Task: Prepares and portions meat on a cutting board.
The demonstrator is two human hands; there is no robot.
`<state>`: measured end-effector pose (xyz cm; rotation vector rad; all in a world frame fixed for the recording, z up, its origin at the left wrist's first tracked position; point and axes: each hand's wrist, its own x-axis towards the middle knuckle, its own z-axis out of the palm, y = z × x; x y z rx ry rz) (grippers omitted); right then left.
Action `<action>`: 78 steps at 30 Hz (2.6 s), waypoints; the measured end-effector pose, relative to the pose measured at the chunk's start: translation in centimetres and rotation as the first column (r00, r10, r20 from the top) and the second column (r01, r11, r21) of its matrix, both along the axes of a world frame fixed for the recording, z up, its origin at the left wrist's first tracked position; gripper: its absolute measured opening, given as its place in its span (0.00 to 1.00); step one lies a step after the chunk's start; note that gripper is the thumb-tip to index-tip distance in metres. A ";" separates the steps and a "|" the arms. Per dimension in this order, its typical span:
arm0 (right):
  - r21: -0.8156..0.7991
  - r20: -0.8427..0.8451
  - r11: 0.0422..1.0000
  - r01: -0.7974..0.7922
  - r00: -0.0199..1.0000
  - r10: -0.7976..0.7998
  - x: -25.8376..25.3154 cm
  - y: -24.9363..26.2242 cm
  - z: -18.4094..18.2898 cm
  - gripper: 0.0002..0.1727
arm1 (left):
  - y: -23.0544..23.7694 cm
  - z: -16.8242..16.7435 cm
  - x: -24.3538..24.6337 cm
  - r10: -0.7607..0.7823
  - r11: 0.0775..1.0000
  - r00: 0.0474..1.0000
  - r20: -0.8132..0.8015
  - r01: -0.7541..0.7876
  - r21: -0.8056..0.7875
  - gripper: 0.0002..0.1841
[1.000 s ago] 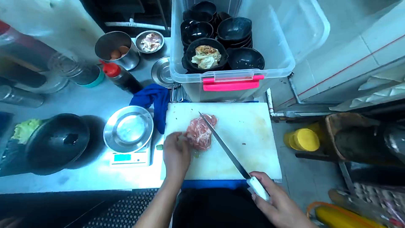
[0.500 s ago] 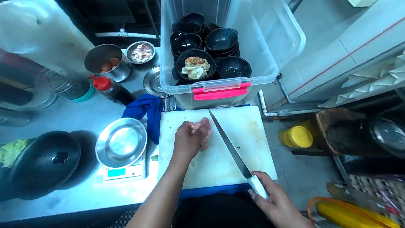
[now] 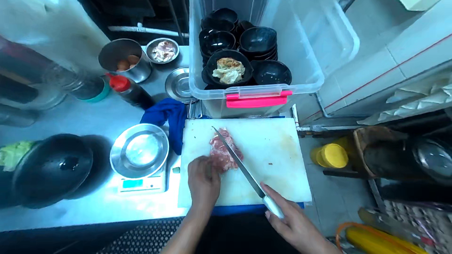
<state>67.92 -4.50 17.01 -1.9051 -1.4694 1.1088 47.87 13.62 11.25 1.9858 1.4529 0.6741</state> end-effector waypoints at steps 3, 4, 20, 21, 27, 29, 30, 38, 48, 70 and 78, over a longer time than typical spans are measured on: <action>0.016 0.060 0.999 -0.041 0.997 0.040 -0.8 0.1 -0.6 0.35 | 1.3 -2.5 1.1 -0.109 0.981 0.993 -0.045 0.115 0.154 0.14; 0.021 0.084 0.999 -0.045 0.996 0.043 -0.9 0.1 -0.8 0.35 | 1.3 -3.2 1.4 -0.113 0.977 0.992 -0.055 0.121 0.176 0.13; -0.023 0.129 1.000 -0.017 0.991 0.020 -2.3 0.5 -1.7 0.33 | 1.4 -5.2 1.3 -0.115 0.947 0.991 -0.071 0.130 0.293 0.15; -0.041 0.126 0.999 -0.022 0.992 0.027 -2.4 0.8 -1.5 0.34 | 1.4 -5.3 1.3 -0.121 0.943 0.989 -0.079 0.139 0.302 0.16; -0.087 0.122 0.996 -0.020 0.992 0.031 -2.5 0.8 -2.2 0.34 | 1.3 -5.6 1.3 -0.176 0.921 0.971 -0.160 0.220 0.320 0.16; -0.090 0.120 0.996 -0.030 0.992 0.041 -2.4 0.3 -2.3 0.35 | 1.3 -5.5 1.5 -0.158 0.923 0.971 -0.180 0.210 0.321 0.16; -0.091 0.122 0.995 -0.033 0.992 0.044 -2.4 0.3 -2.2 0.35 | 1.3 -5.5 1.6 -0.150 0.923 0.971 -0.186 0.205 0.325 0.15; -0.269 0.210 0.963 -0.029 0.974 0.088 -4.2 9.1 -1.7 0.35 | 1.5 -5.3 1.9 -0.131 0.923 0.970 -0.203 0.194 0.332 0.12; -0.300 0.181 0.954 0.017 0.983 0.039 -4.2 9.5 -2.0 0.35 | 1.1 -5.6 2.0 -0.132 0.920 0.966 -0.224 0.203 0.334 0.13; -0.531 0.138 0.846 -0.053 0.979 0.148 1.7 -9.2 5.7 0.38 | 3.8 -1.6 1.2 -0.333 0.935 0.891 -0.310 0.354 0.015 0.23; -0.481 0.036 0.868 -0.123 0.986 0.160 3.9 -9.5 6.2 0.35 | 2.2 0.8 -0.7 -0.286 0.867 0.945 0.157 0.325 -0.378 0.12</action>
